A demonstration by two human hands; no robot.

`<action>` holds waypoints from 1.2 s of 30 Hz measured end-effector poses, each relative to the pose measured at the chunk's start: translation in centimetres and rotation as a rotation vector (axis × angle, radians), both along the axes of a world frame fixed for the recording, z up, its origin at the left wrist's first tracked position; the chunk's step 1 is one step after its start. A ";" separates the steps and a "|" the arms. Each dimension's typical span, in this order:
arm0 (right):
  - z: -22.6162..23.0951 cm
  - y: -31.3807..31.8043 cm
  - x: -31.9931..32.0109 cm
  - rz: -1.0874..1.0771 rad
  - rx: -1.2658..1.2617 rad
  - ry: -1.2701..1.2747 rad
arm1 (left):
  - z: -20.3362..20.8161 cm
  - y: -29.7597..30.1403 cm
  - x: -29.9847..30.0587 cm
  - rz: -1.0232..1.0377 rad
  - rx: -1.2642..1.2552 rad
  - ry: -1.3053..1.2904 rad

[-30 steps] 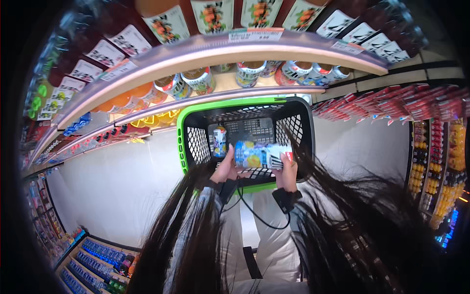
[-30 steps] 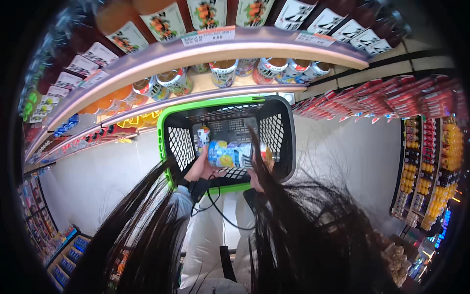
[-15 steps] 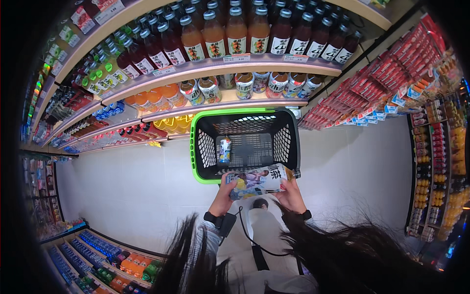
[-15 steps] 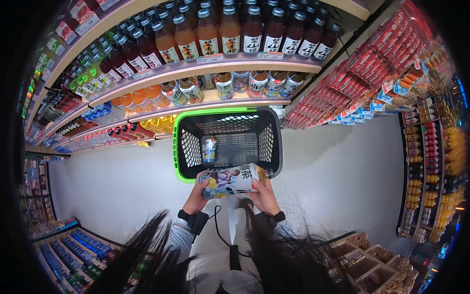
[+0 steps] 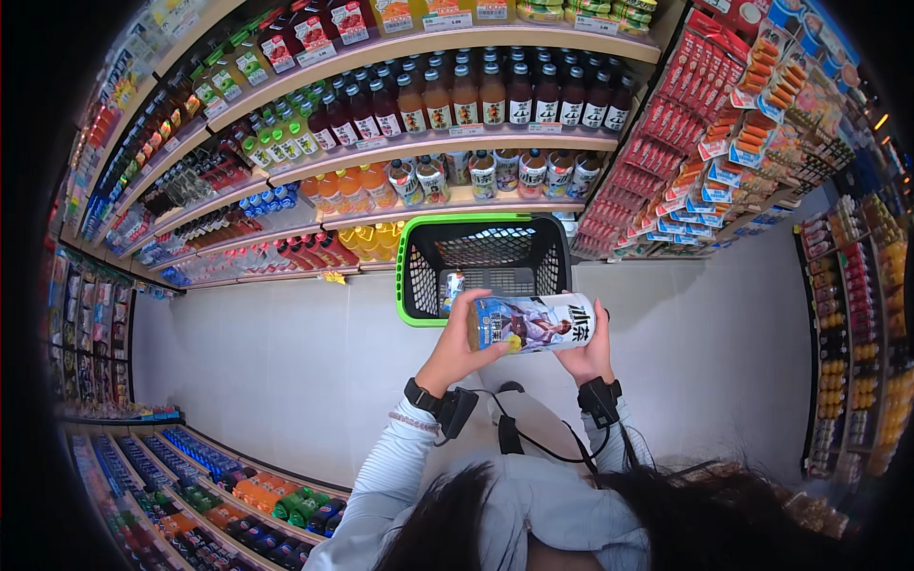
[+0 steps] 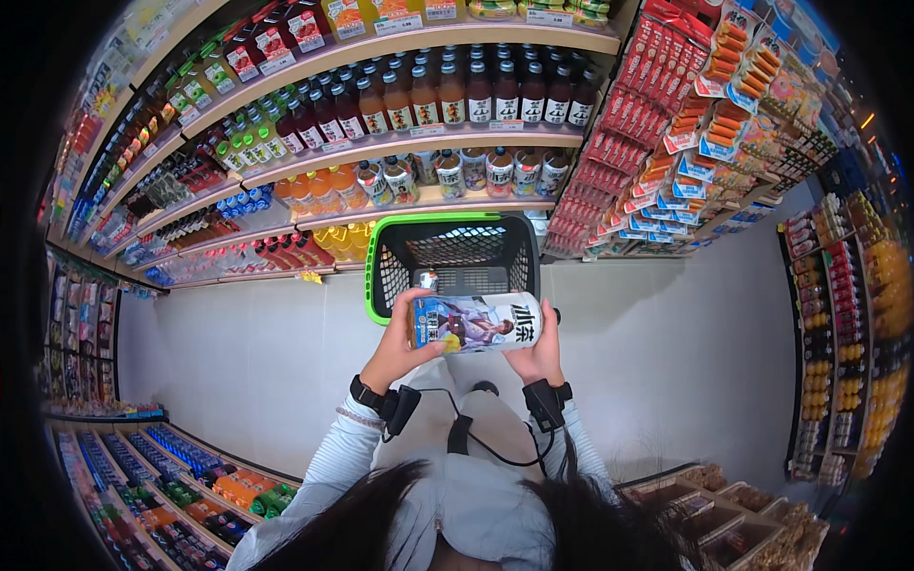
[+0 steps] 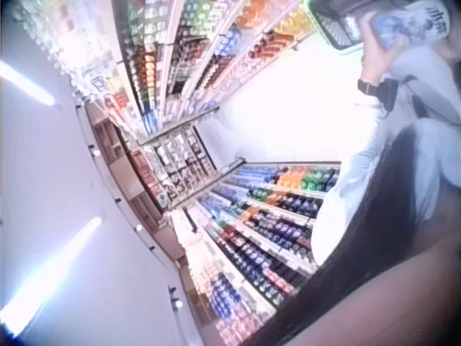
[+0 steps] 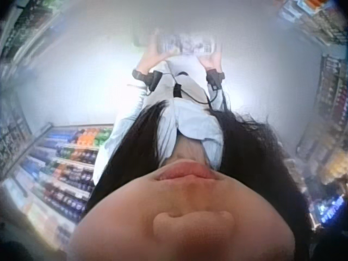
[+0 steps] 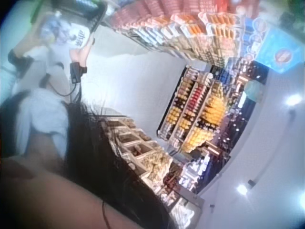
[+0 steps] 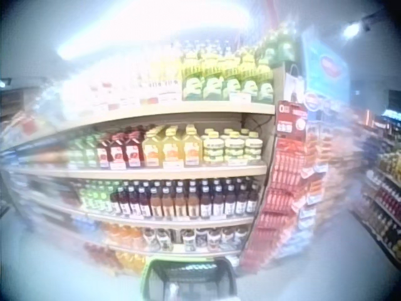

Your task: Restocking bottles of tea from a shopping basket onto supermarket shelves.

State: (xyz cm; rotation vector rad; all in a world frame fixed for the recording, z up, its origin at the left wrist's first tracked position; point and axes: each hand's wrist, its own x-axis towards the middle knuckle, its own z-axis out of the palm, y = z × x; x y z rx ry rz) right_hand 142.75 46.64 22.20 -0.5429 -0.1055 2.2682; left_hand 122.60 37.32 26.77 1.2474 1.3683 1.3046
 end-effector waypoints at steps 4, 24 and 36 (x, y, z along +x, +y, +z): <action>2.1 0.0 0.4 0.062 0.098 0.035 | 2.8 -1.3 1.2 0.056 0.214 0.225; 8.1 -4.4 -1.3 -0.061 0.144 0.040 | 9.2 -6.1 -0.2 -0.039 0.600 0.565; 13.2 -11.7 -5.3 -0.286 0.578 -0.210 | 7.9 -13.9 -5.4 -0.213 -0.056 -0.638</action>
